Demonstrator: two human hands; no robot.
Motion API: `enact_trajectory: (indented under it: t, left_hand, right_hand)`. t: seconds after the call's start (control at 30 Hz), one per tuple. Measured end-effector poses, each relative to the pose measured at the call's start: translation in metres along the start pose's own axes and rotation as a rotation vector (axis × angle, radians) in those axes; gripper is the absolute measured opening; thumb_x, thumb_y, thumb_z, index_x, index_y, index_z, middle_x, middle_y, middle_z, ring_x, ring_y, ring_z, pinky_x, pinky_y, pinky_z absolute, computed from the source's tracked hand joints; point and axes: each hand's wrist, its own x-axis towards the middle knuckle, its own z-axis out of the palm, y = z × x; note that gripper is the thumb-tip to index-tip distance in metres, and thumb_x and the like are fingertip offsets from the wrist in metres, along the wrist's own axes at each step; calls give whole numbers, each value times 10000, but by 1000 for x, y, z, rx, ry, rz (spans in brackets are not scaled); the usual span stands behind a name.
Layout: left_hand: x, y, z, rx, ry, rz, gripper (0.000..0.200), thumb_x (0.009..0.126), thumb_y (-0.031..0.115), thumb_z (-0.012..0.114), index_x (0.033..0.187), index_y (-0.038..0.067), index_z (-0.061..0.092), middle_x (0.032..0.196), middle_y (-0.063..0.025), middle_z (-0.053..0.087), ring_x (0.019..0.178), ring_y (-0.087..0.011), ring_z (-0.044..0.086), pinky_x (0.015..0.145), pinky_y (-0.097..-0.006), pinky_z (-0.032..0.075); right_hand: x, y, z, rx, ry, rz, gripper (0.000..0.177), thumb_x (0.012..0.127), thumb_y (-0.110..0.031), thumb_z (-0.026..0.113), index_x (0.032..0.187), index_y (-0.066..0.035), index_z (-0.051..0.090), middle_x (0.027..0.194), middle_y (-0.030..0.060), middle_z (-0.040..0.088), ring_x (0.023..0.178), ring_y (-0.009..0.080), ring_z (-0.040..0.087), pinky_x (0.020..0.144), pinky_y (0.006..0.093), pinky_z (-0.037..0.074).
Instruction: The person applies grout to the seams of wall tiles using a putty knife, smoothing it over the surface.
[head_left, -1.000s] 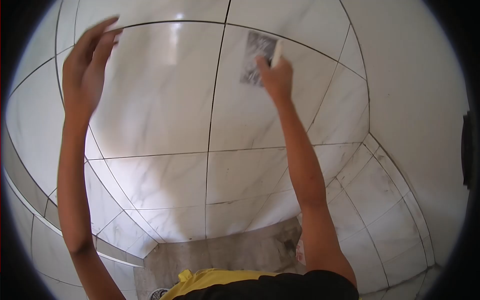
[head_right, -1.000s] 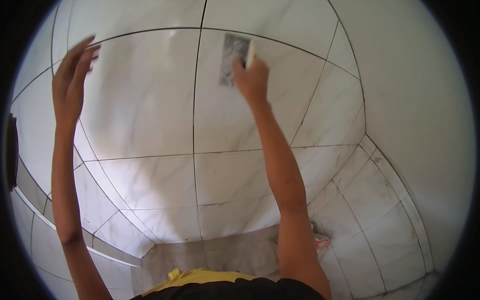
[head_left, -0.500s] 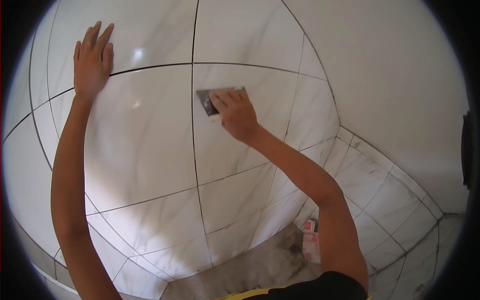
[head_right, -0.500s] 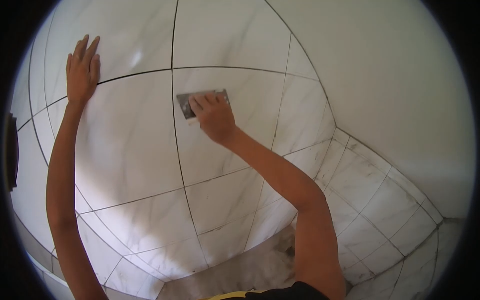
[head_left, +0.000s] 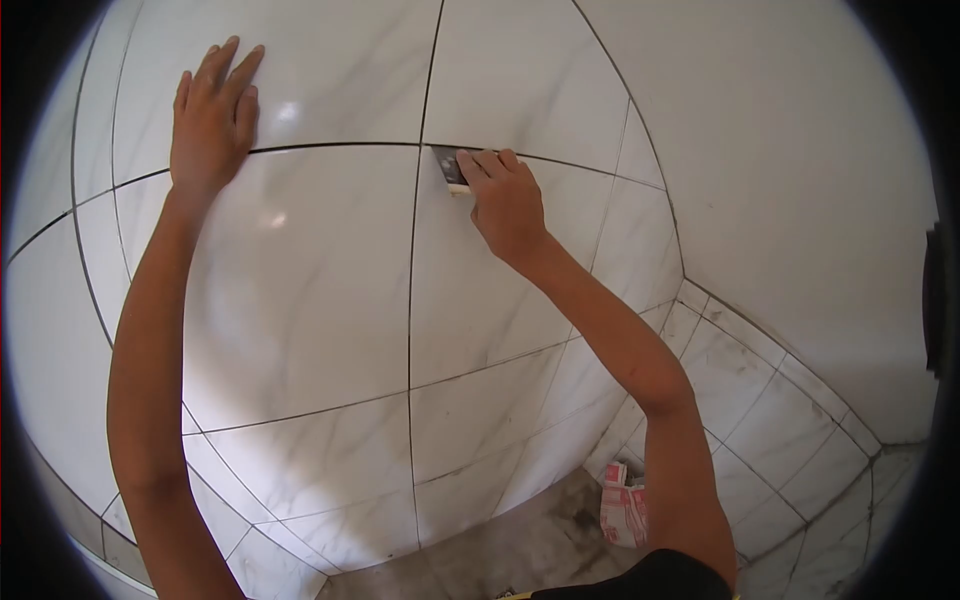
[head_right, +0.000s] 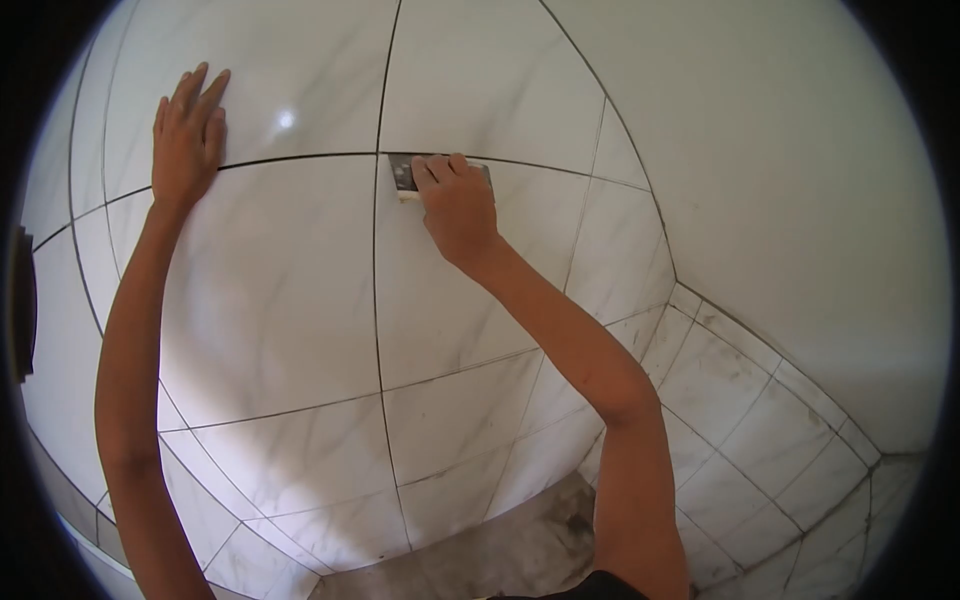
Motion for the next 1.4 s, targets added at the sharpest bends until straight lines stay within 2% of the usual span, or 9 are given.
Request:
enact_trajectory:
  t: [0.23,0.33,0.43,0.47,0.7,0.9,1.07,1.27,1.4]
  left_hand:
    - [1,2,-4,-1,-3,-11,426,1007,170,482,1429,172,544,1532,-105,435,1444,-293,370,1203,-493,233]
    - [2,4,-5,6,-9,-25,425,1003,159,481,1422,165,549,1523,-105,443,1443,-295,369,1203,-493,233]
    - [2,3,-6,2,-21,-31,431,997,143,483,1422,160,548,1522,-108,441,1447,-292,363,1204,-491,231]
    - [1,4,-7,5,-16,-37,431,997,143,483,1422,160,548,1522,-108,441,1447,-292,363,1204,-491,231]
    - [2,6,-8,1,-10,-35,419,992,160,487,1408,169,541,1502,-83,435,1434,-273,372,1195,-493,250]
    - [1,4,-3,32,-1,-26,419,993,160,490,1409,183,540,1505,-76,436,1435,-269,372,1194,-493,251]
    - [-1,1,-5,41,-22,-7,445,991,131,486,1432,169,531,1525,-91,429,1447,-273,354,1204,-484,237]
    - [-3,0,-3,19,10,-1,455,986,123,497,1437,177,531,1523,-85,440,1437,-270,377,1198,-481,246]
    - [-4,-6,1,20,25,17,461,984,122,503,1441,176,525,1527,-82,439,1432,-276,387,1197,-471,252]
  right_hand:
    - [20,19,-26,119,-300,-7,603,634,95,662,1214,-70,676,1067,55,652,973,263,582,846,369,513]
    - [-28,-17,-6,23,-113,-239,650,611,56,709,1244,-79,654,1095,59,635,931,292,558,850,385,503]
    - [-5,0,0,27,40,-101,671,609,52,716,1263,-82,643,1114,57,625,936,285,555,841,377,498]
    - [2,6,1,79,28,-41,511,722,-34,684,1232,-65,659,1051,47,626,933,258,552,765,383,473]
    - [27,22,-24,86,-134,-133,553,641,73,692,1172,-84,681,1028,40,634,914,251,566,754,351,518]
    - [73,7,-50,199,-156,-220,311,725,47,678,993,-105,725,833,34,634,814,224,596,627,342,524]
    - [98,55,-49,-273,-641,-285,83,813,-90,669,886,-76,705,808,51,649,782,258,627,642,397,526]
    - [99,24,-68,73,-480,-261,55,837,-81,637,826,-33,661,801,119,646,745,322,628,646,437,503]
    - [129,8,-49,-68,-568,-373,80,839,-69,630,777,-20,623,755,125,644,721,321,630,631,430,497]
